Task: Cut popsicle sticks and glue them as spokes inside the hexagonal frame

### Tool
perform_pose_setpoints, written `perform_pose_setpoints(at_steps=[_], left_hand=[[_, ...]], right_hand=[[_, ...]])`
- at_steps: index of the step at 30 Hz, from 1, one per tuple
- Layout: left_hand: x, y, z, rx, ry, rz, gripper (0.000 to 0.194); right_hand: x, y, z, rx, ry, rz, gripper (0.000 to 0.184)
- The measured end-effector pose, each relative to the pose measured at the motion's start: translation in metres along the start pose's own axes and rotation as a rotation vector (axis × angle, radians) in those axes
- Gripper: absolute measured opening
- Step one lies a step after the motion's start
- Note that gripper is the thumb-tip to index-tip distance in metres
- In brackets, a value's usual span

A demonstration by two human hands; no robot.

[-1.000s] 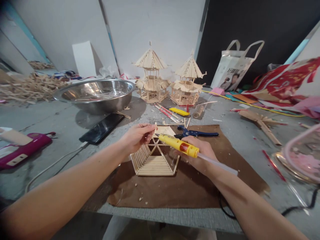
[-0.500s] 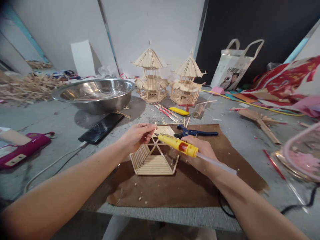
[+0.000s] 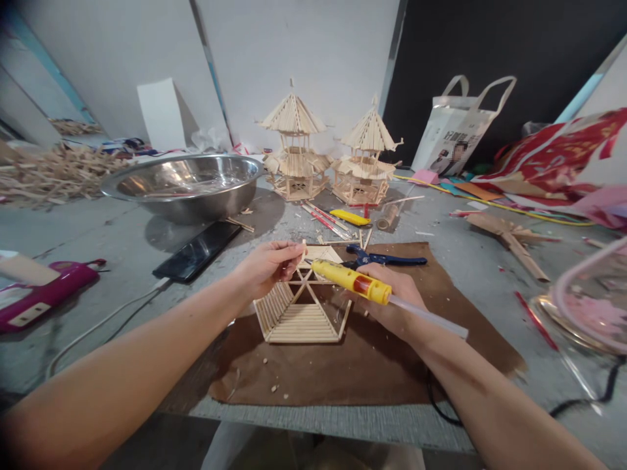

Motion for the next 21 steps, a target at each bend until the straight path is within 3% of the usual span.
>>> perform_pose_setpoints(at_steps=[4,8,15,21], left_hand=[[-0.001,0.001,-0.002,-0.035,-0.028,-0.021,0.019],[-0.001,0.006,0.0,-0.209,-0.024,-0.102,0.021],[0.007,0.028,-0.008,-0.753,-0.031,-0.411,0.018],[0.012,0.038,-0.014,-0.857,-0.028,-0.531,0.015]], right_hand=[[-0.001,0.016,-0.003,-0.193,0.015,-0.119,0.015],[-0.004,0.027,-0.003,-0.403,0.053,-0.201,0.017],[-0.009,0.017,0.008,-0.491,0.085,-0.254,0.014],[-0.008,0.02,0.003,-0.554,0.066,-0.282,0.017]])
Point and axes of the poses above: each hand's wrist, its own x-axis away from the middle knuckle, its own z-axis out of the back of the hand, y = z × x, the point moved 8 cm from there along -x, towards the middle knuckle, and after that the axes turned 7 degrees about -z, right-handed, at the moved point
